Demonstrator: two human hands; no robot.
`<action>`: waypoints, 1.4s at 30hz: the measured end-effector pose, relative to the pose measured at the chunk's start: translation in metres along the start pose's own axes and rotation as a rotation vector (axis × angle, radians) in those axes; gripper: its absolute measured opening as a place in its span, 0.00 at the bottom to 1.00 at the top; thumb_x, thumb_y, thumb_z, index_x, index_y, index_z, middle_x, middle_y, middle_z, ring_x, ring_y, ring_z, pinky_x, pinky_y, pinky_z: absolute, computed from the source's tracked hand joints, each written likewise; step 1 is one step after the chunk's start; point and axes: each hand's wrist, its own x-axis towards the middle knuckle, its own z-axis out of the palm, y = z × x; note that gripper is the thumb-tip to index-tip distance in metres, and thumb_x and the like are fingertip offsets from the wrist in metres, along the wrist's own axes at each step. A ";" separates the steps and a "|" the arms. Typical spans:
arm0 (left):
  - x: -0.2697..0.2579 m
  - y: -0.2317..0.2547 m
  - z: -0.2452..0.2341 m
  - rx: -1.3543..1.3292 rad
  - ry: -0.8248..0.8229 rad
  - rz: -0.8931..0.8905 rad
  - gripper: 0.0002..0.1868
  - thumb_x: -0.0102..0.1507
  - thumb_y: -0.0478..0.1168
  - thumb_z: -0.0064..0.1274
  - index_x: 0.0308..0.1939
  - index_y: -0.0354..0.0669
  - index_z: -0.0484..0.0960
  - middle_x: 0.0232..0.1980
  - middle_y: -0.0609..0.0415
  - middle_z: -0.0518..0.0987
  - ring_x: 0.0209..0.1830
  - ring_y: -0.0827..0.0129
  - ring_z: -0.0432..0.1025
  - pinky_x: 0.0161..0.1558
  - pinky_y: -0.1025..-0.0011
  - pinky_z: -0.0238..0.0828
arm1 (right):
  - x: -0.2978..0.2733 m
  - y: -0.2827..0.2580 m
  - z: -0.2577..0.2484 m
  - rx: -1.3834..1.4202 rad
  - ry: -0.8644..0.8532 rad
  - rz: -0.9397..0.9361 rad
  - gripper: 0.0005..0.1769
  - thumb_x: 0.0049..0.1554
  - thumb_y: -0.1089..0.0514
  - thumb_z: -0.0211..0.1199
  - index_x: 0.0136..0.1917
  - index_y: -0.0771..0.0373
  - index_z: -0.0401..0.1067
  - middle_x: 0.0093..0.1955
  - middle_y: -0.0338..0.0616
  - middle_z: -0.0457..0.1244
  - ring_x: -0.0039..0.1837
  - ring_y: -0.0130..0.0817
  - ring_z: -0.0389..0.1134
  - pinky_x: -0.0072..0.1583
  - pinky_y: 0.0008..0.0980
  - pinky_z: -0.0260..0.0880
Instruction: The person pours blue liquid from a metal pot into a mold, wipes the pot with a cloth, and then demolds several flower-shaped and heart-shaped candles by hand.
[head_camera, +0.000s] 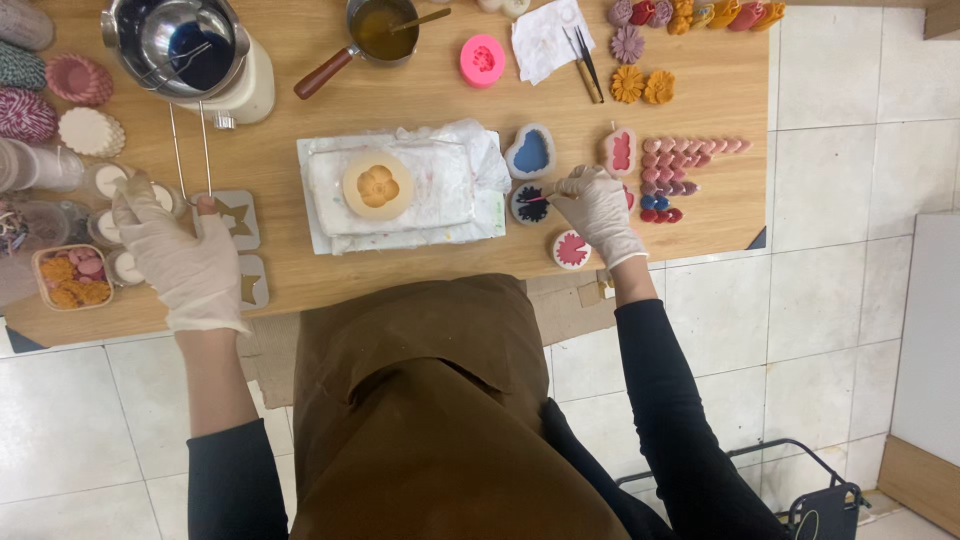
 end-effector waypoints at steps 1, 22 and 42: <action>0.001 -0.006 0.003 -0.004 0.001 0.000 0.36 0.73 0.44 0.57 0.81 0.37 0.60 0.80 0.25 0.55 0.81 0.35 0.52 0.80 0.54 0.49 | -0.002 -0.001 -0.006 -0.004 0.002 -0.001 0.11 0.54 0.52 0.74 0.50 0.54 0.84 0.49 0.47 0.73 0.56 0.42 0.72 0.62 0.36 0.72; 0.048 -0.011 0.047 0.026 -0.118 0.033 0.45 0.61 0.37 0.55 0.80 0.40 0.53 0.72 0.34 0.67 0.49 0.43 0.74 0.49 0.53 0.73 | 0.109 -0.222 -0.028 1.292 -0.048 -0.046 0.08 0.56 0.67 0.67 0.50 0.69 0.80 0.50 0.37 0.73 0.52 0.22 0.69 0.57 0.24 0.69; 0.050 0.005 0.040 -0.058 -0.143 -0.006 0.38 0.63 0.39 0.54 0.76 0.42 0.59 0.57 0.41 0.77 0.42 0.47 0.77 0.43 0.55 0.75 | 0.161 -0.293 0.010 -0.020 0.602 -0.701 0.06 0.56 0.62 0.72 0.49 0.57 0.81 0.43 0.45 0.65 0.49 0.44 0.67 0.49 0.44 0.67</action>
